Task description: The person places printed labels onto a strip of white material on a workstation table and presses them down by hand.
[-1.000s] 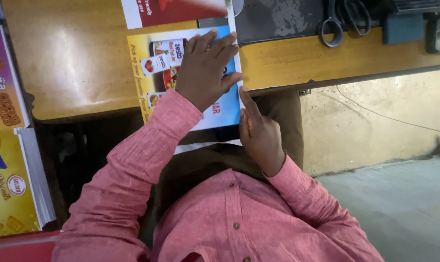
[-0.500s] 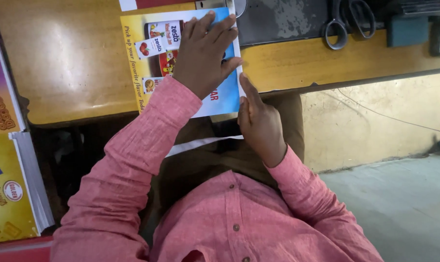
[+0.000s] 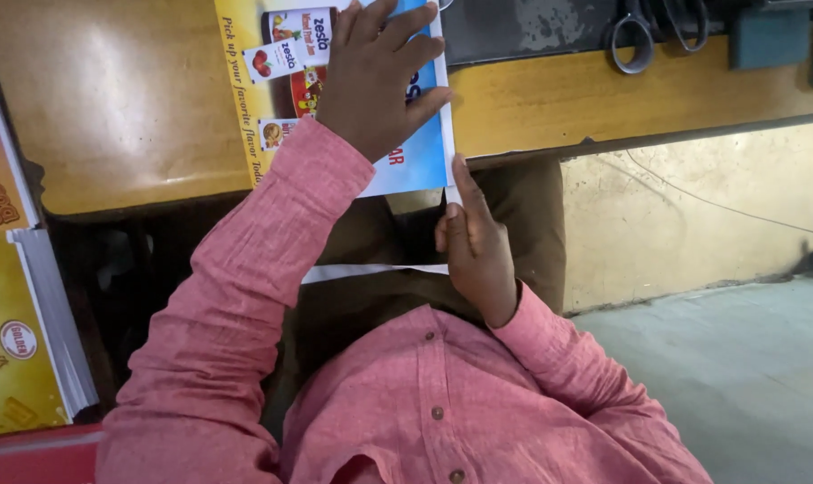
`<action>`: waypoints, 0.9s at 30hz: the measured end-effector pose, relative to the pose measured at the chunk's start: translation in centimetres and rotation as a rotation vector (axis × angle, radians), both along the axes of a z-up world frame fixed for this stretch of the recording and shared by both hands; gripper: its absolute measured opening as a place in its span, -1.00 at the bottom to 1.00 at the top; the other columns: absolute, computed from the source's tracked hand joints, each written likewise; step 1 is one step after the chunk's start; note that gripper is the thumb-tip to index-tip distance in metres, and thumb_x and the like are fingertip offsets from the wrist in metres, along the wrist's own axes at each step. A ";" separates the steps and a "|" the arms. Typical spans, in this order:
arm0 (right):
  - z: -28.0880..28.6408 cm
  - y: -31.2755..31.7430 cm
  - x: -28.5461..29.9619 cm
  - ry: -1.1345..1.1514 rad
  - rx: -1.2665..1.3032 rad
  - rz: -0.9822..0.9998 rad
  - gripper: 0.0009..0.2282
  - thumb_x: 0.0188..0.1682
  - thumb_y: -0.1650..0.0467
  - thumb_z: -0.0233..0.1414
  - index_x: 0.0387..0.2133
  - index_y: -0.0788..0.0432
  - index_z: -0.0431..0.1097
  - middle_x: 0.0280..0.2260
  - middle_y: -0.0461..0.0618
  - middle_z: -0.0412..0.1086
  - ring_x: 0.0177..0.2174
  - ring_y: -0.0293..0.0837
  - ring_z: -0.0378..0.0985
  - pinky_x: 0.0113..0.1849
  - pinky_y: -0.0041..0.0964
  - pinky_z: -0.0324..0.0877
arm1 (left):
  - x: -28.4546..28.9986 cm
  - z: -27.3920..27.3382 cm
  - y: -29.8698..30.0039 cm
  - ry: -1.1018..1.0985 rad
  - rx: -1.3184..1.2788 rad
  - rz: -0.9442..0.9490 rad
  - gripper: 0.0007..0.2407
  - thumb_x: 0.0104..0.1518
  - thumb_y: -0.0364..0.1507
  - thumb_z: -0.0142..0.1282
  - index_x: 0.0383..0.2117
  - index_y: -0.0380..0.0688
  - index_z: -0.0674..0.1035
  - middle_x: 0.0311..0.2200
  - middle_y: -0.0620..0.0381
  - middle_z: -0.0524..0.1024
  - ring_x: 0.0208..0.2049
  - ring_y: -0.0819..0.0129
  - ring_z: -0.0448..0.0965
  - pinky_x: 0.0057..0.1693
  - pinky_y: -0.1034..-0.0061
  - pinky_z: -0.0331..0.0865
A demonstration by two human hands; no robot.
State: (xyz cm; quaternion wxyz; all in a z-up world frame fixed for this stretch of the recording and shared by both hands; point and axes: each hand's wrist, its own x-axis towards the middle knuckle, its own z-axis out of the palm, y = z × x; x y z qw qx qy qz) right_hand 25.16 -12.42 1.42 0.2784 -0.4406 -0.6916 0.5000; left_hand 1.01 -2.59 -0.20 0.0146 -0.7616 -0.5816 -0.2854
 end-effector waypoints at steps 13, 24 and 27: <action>-0.4 -0.5 1.3 -0.495 0.449 0.077 -0.48 0.24 0.49 -0.08 0.49 0.03 0.05 -0.22 -0.07 0.49 -0.69 -0.01 0.36 -0.55 -0.05 0.32 | 0.7 0.1 -1.2 0.056 0.031 -0.132 -0.66 0.23 -0.18 0.51 -0.10 -0.10 0.64 0.10 0.01 0.53 0.16 -0.04 0.47 0.26 -0.03 0.28; 0.6 0.1 1.2 -0.418 0.382 0.087 -0.53 0.19 0.51 -0.10 0.41 0.11 0.18 0.30 -0.11 0.43 -0.54 0.03 0.57 -0.45 -0.10 0.45 | 1.5 0.5 -3.9 -0.014 -0.074 -0.156 -0.58 0.21 -0.13 0.49 0.00 -0.09 0.58 0.22 0.01 0.44 0.33 -0.12 0.37 0.24 -0.05 0.44; 0.8 0.4 1.2 -0.403 0.354 0.082 -0.51 0.20 0.50 -0.11 0.43 0.04 0.16 -0.08 -0.15 0.65 -0.65 0.03 0.43 -0.50 -0.07 0.35 | 1.2 0.1 -3.3 -0.026 -0.056 -0.177 -0.55 0.19 -0.11 0.51 0.01 -0.12 0.59 0.21 -0.03 0.46 0.30 -0.16 0.40 0.25 -0.07 0.42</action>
